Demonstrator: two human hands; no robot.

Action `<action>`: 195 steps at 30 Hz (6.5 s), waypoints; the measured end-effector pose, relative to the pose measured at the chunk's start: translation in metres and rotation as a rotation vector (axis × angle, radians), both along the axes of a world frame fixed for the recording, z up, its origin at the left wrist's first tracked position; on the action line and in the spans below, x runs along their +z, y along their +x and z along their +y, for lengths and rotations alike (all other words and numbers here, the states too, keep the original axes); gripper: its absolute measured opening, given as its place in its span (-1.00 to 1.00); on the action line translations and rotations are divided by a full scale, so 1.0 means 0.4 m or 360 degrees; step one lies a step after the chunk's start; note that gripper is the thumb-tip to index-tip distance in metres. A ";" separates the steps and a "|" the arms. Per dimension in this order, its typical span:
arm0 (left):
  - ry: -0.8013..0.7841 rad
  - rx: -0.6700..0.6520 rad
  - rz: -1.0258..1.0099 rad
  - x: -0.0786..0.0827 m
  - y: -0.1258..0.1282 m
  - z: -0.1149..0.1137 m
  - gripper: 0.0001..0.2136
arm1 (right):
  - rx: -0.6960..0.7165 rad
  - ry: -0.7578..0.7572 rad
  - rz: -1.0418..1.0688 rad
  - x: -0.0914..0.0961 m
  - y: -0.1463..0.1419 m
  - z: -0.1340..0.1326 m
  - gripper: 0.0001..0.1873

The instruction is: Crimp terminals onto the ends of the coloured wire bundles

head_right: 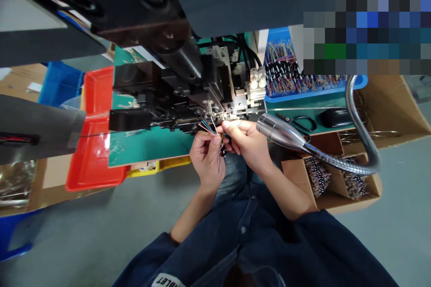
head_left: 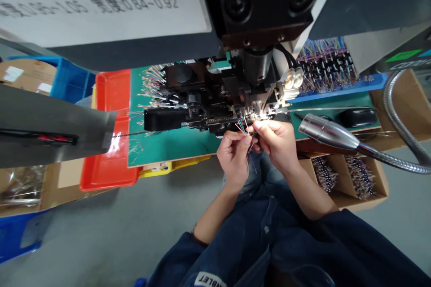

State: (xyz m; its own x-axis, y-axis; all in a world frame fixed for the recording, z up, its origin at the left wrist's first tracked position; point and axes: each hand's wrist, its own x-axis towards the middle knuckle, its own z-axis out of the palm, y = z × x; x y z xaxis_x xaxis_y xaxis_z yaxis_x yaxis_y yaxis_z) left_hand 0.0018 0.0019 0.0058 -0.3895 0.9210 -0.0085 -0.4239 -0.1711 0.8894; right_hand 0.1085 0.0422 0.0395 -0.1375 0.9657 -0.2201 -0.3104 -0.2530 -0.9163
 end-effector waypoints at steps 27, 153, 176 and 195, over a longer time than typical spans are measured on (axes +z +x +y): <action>-0.0006 -0.0038 -0.0057 -0.007 0.000 -0.004 -0.65 | 0.0052 0.0118 -0.0108 -0.001 0.011 -0.006 -0.64; 0.0026 -0.0173 -0.0053 0.000 -0.004 0.001 -0.73 | 0.0176 0.0134 -0.0187 0.003 0.017 0.008 -0.61; -0.0047 -0.0053 -0.0049 0.014 0.002 0.005 -0.66 | 0.0101 -0.0058 -0.0096 0.005 0.008 0.004 -0.58; -0.0054 -0.0161 0.0008 0.012 -0.006 -0.005 -0.68 | 0.0122 0.0003 -0.0086 0.014 0.014 0.005 -0.59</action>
